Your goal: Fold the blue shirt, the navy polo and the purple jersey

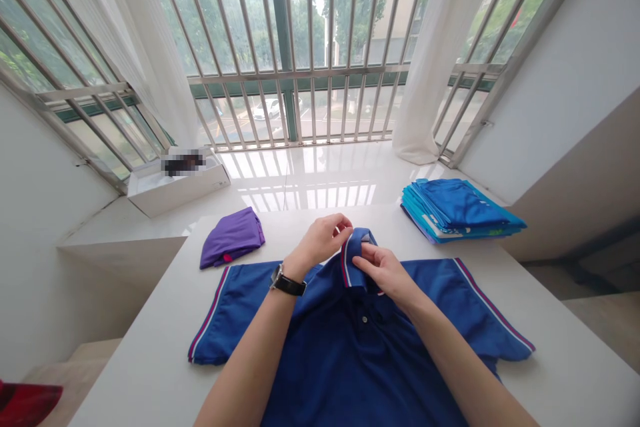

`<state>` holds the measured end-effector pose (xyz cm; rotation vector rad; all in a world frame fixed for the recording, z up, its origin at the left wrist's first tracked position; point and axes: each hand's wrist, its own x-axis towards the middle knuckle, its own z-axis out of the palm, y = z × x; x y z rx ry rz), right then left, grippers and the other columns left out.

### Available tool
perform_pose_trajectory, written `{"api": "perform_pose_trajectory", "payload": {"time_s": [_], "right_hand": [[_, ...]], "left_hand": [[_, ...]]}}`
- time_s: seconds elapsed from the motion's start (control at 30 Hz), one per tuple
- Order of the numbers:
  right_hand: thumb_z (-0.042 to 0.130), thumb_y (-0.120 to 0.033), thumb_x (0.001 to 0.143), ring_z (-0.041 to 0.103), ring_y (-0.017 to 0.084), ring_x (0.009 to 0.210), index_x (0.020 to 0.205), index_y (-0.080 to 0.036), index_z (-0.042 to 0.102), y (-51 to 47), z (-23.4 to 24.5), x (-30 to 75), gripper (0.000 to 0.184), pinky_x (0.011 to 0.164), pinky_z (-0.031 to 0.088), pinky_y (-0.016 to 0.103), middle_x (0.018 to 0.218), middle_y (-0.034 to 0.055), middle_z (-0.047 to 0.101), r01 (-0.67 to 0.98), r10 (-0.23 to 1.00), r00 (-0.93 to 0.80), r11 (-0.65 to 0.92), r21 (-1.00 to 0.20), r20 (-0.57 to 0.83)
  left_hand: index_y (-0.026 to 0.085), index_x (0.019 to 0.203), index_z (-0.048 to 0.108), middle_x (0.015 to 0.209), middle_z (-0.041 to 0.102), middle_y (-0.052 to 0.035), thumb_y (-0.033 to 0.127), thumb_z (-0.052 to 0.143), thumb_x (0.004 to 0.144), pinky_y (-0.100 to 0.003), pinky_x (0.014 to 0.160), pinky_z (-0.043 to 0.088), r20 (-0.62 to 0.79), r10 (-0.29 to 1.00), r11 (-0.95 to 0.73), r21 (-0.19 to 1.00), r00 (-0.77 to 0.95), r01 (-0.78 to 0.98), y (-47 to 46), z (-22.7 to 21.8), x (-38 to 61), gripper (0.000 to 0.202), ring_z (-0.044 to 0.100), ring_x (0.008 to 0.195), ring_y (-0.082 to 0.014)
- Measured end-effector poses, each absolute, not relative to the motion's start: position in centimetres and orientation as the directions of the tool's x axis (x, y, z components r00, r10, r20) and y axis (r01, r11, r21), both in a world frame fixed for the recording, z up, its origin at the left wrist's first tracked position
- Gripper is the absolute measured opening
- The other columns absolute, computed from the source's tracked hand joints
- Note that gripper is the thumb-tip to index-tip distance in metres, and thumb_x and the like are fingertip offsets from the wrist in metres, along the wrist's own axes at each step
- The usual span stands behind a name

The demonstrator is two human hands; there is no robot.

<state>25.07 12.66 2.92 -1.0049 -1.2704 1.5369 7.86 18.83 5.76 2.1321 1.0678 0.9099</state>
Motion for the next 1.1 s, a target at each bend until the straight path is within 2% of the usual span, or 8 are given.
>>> {"api": "perform_pose_trajectory", "payload": {"time_s": [0.2,0.3,0.43,0.57,0.7,0.9,1.0,1.1], "right_hand": [[0.074,-0.046,0.079,0.07,0.024,0.095,0.107,-0.024,0.073,12.5,3.1,25.0,0.036,0.094,0.051,0.038,0.098,0.0029,0.076,-0.149,0.942,-0.33,-0.105,-0.983,-0.05],[0.074,-0.047,0.079,0.069,0.023,0.092,0.108,-0.022,0.071,12.5,3.1,25.2,0.038,0.09,0.051,0.037,0.098,0.0035,0.075,-0.132,0.936,-0.347,-0.117,-0.984,-0.065],[0.071,-0.047,0.081,0.068,0.02,0.084,0.109,-0.02,0.068,12.8,2.9,25.8,0.04,0.08,0.051,0.033,0.089,0.0027,0.073,-0.062,0.906,-0.417,-0.109,-0.992,-0.073],[0.068,-0.044,0.084,0.063,0.019,0.085,0.097,-0.019,0.07,13.1,2.5,26.5,0.028,0.078,0.049,0.031,0.088,0.002,0.069,0.051,0.893,-0.45,0.008,-0.999,-0.016],[0.067,-0.043,0.084,0.058,0.017,0.077,0.087,-0.018,0.07,13.0,3.0,27.3,0.026,0.068,0.046,0.027,0.083,0.0012,0.065,0.204,0.894,-0.448,0.078,-0.976,-0.022],[0.067,-0.046,0.083,0.062,0.017,0.075,0.098,-0.018,0.068,12.5,3.9,27.5,0.032,0.063,0.045,0.027,0.085,0.0019,0.069,0.22,0.875,-0.469,-0.021,-0.975,-0.125],[0.065,-0.047,0.084,0.063,0.018,0.078,0.103,-0.019,0.065,12.6,3.7,27.2,0.034,0.069,0.047,0.029,0.089,0.0035,0.07,0.228,0.909,-0.413,0.042,-0.973,-0.058],[0.054,-0.047,0.092,0.06,0.017,0.074,0.102,-0.019,0.066,12.7,3.4,26.9,0.032,0.069,0.047,0.031,0.09,0.0047,0.068,0.391,0.934,-0.351,0.209,-0.897,0.065]], "left_hand": [[0.026,0.114,0.067,0.109,0.065,-0.0056,0.004,0.047,0.081,-0.027,0.085,0.051,0.265,0.688,-0.648,0.644,0.675,0.407,17.4,7.7,6.8,0.044,0.064,0.093,-0.0177],[0.027,0.122,0.063,0.119,0.06,-0.0062,0.001,0.046,0.079,-0.028,0.092,0.05,0.184,0.631,-0.656,0.645,0.753,0.392,17.1,8.1,6.7,0.052,0.063,0.102,-0.0183],[0.027,0.125,0.059,0.12,0.059,-0.0061,0.008,0.046,0.085,-0.032,0.096,0.048,0.059,0.666,-0.635,0.567,0.743,0.524,16.8,8.7,6.6,0.046,0.062,0.107,-0.0205],[0.027,0.118,0.062,0.11,0.06,-0.0053,0.013,0.043,0.088,-0.033,0.087,0.051,-0.021,0.718,-0.607,0.468,0.695,0.642,16.5,9.2,6.7,0.038,0.064,0.094,-0.0204],[0.026,0.117,0.065,0.112,0.058,-0.0057,0.014,0.051,0.084,-0.03,0.085,0.051,-0.026,0.675,-0.62,0.522,0.737,0.586,16.5,9.4,6.5,0.037,0.063,0.086,-0.0167],[0.021,0.103,0.071,0.121,0.058,-0.0069,0.015,0.06,0.081,-0.028,0.089,0.05,-0.025,0.621,-0.631,0.577,0.783,0.519,17.1,9.6,5.6,0.025,0.063,0.091,-0.0154],[0.021,0.097,0.072,0.124,0.058,-0.0058,0.02,0.062,0.08,-0.03,0.092,0.049,0.007,0.655,-0.645,0.526,0.756,0.554,17.3,9.5,5.4,0.02,0.064,0.095,-0.0173],[0.022,0.091,0.072,0.124,0.059,-0.0033,0.023,0.063,0.077,-0.03,0.089,0.049,0.054,0.706,-0.658,0.42,0.706,0.625,17.3,9.3,5.6,0.017,0.063,0.098,-0.0204]]}}
